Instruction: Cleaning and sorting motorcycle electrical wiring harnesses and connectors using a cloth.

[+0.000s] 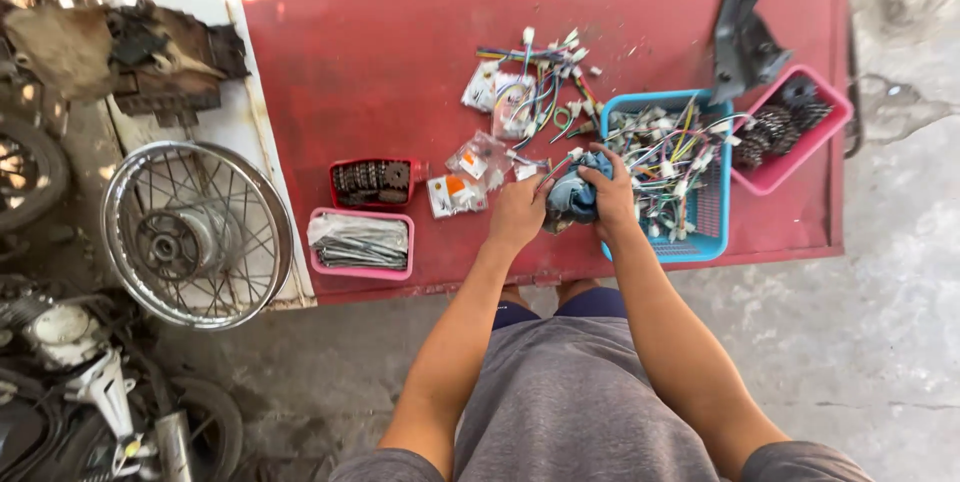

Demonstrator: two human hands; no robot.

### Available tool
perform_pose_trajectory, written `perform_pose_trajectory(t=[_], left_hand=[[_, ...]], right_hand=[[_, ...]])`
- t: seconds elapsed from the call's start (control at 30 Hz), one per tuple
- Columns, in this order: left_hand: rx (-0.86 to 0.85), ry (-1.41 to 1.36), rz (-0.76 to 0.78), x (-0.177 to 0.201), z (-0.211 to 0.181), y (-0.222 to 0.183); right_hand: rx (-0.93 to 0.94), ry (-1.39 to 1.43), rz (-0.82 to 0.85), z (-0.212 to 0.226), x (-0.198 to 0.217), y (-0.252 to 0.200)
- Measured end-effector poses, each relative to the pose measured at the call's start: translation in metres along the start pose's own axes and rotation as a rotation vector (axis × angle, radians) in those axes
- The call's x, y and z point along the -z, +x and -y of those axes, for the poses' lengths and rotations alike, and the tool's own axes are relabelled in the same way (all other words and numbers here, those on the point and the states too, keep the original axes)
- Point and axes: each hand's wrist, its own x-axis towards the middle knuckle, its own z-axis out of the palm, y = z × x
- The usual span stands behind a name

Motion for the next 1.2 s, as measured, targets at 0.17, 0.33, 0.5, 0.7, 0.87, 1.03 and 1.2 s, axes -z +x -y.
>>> perform_pose_trajectory(t=[0.17,0.33,0.5,0.7,0.87,1.03,1.2], left_hand=[[-0.059,-0.117,-0.078,0.003,-0.042,-0.013],[-0.110,-0.434,-0.143,-0.029,-0.044,-0.026],[-0.237,-0.885,-0.106,-0.011,-0.075,-0.038],[-0.223,-0.413,-0.091,0.001,-0.082,-0.051],[-0.097,-0.382,-0.444,0.021,-0.089,-0.086],[-0.009,-0.674,-0.772,0.054,-0.097,-0.092],[-0.182,-0.663,-0.547,0.069,-0.094,-0.088]], right_hand=[[-0.106,0.315,0.051,0.044,0.003,-0.013],[-0.225,0.681,0.200,0.079,0.007,-0.031],[-0.138,0.172,0.751,0.097,0.001,-0.048],[-0.001,0.155,0.582,0.133,-0.009,-0.059],[0.032,0.030,0.610,0.139,-0.017,-0.078],[0.215,-0.382,0.676,0.137,-0.032,-0.103],[0.282,-0.422,0.801,0.124,-0.048,-0.112]])
